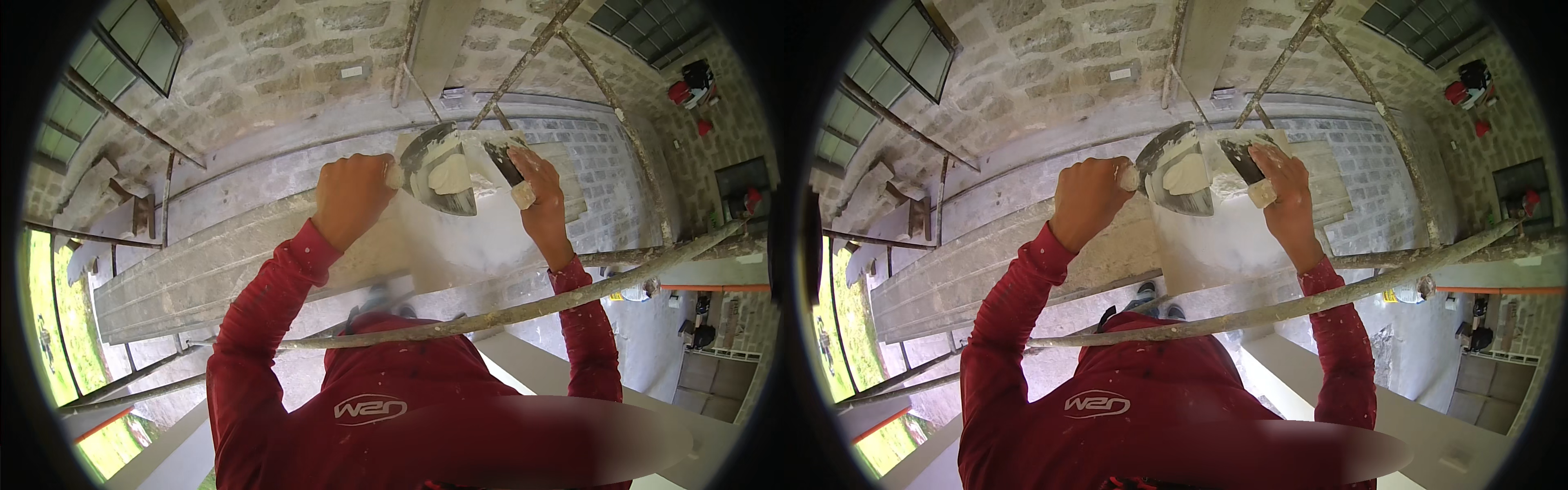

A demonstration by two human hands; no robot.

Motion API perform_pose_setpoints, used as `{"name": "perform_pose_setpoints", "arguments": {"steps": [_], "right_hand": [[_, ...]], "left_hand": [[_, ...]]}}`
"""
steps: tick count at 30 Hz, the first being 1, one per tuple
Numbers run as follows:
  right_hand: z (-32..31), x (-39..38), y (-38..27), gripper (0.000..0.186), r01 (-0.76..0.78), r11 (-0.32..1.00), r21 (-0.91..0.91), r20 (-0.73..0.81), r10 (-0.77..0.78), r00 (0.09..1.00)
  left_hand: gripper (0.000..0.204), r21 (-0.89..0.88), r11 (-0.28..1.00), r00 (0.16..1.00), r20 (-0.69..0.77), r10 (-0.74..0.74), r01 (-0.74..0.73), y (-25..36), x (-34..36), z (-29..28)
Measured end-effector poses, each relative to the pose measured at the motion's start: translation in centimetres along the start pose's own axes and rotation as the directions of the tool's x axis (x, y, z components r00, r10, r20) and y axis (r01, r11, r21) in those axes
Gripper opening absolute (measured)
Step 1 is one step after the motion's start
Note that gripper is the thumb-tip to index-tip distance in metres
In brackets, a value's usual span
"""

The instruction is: The person applies white plaster to a vertical column using a trowel and a hawk. They repeatedly scoop plaster from the hawk and smooth it onto the column surface, working from lower to higher sections.

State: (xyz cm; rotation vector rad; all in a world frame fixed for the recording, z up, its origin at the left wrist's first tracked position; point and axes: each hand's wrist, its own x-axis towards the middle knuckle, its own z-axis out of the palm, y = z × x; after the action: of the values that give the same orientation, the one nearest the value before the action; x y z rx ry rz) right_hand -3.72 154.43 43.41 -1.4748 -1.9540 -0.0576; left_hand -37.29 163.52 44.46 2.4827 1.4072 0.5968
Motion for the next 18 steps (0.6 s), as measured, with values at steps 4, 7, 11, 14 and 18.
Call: {"name": "perform_pose_setpoints", "arguments": {"steps": [4,7,11,14,18], "right_hand": [[-0.8,2.4,-2.9,0.059,0.162,0.972,-0.173,0.165,-0.133,0.977],[0.2,3.1,-4.8,0.056,0.275,0.949,-0.154,0.238,-0.235,0.943],[0.5,1.3,-4.9,0.055,0.324,0.942,-0.088,0.329,-0.279,0.902],[-0.9,-0.6,-4.4,0.054,0.322,0.942,-0.095,0.413,-0.257,0.874],[-2.2,-1.6,-4.9,0.056,0.091,0.978,0.189,0.177,-0.125,0.976]], "left_hand": [[0.017,0.117,0.989,0.993,0.08,0.083,-0.092,1.1,0.8,0.1],[0.012,0.112,0.984,0.99,0.037,0.137,-0.141,1.1,0.7,0.6],[0.022,0.173,0.982,0.995,0.079,0.059,-0.072,0.0,0.0,1.6],[0.018,0.189,0.982,1.0,-0.003,-0.023,0.023,-1.5,0.6,2.3],[0.022,0.134,0.985,0.993,-0.057,-0.104,0.11,-2.9,1.8,2.6]]}}
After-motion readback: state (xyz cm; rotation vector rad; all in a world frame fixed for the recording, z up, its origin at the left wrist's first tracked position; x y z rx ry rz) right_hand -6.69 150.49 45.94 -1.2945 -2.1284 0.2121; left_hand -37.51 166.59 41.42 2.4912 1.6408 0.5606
